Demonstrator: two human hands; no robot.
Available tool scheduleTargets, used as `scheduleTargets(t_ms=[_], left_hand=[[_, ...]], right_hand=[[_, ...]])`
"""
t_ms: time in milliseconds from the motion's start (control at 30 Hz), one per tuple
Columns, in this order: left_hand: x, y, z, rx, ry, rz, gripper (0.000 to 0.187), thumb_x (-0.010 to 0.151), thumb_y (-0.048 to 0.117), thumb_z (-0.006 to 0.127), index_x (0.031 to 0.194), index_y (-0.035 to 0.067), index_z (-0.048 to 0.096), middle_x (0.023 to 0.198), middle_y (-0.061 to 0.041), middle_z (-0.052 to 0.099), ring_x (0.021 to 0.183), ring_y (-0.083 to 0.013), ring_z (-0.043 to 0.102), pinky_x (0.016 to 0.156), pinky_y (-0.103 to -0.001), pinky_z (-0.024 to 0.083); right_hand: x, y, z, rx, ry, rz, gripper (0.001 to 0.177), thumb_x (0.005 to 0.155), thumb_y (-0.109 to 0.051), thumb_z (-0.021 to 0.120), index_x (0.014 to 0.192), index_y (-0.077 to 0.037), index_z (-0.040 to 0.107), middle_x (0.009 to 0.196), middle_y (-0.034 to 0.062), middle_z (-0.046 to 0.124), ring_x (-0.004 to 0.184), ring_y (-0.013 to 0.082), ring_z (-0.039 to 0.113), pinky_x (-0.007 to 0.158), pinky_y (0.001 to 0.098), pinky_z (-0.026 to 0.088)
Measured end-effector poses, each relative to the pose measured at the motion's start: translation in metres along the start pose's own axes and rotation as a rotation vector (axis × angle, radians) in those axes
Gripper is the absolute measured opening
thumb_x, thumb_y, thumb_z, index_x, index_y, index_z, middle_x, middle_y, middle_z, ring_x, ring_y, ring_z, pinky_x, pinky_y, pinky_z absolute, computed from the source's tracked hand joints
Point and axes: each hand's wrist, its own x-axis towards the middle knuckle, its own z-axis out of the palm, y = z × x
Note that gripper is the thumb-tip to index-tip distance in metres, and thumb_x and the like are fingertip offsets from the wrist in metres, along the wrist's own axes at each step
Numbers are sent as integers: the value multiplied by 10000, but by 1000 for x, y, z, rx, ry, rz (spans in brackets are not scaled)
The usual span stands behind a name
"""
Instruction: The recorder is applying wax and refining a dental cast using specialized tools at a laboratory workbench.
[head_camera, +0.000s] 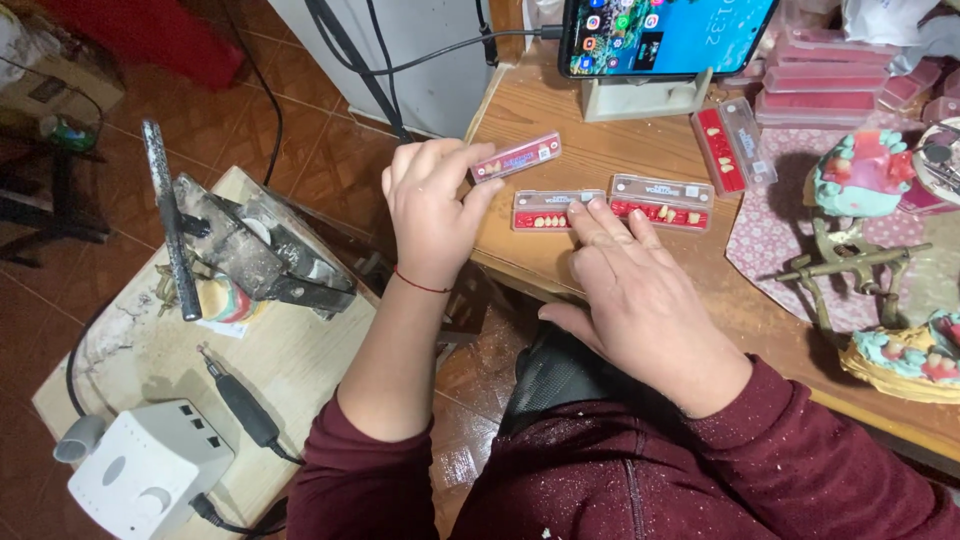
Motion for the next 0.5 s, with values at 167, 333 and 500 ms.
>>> scheduleTargets(t_ms=[167, 333, 500], left_hand=[[-3, -4, 1, -10, 18, 7, 310, 798, 234, 875, 1079, 156, 774, 1064, 6, 692, 1064, -225, 578, 966, -400, 413], [-2, -5, 1, -6, 23, 17, 305, 795, 227, 878, 1074, 154, 777, 1052, 2, 683, 1054, -224, 577, 967, -398, 414], [-3, -4, 0, -20, 26, 17, 315, 788, 232, 878, 1073, 151, 772, 1054, 4, 687, 1056, -232, 582, 962, -399, 425]], right_hand=[[0, 0, 2, -9, -14, 5, 483, 760, -368, 809, 951, 21, 597, 1424, 305, 529, 1380, 448, 468, 1107, 583, 382], [1, 1, 1, -4, -6, 6, 479, 765, -368, 806, 950, 18, 592, 1427, 304, 529, 1385, 446, 468, 1107, 585, 382], [-1, 1, 3, -1, -6, 9, 483, 772, -366, 806, 955, 21, 584, 1435, 299, 522, 1390, 444, 462, 1111, 589, 377]])
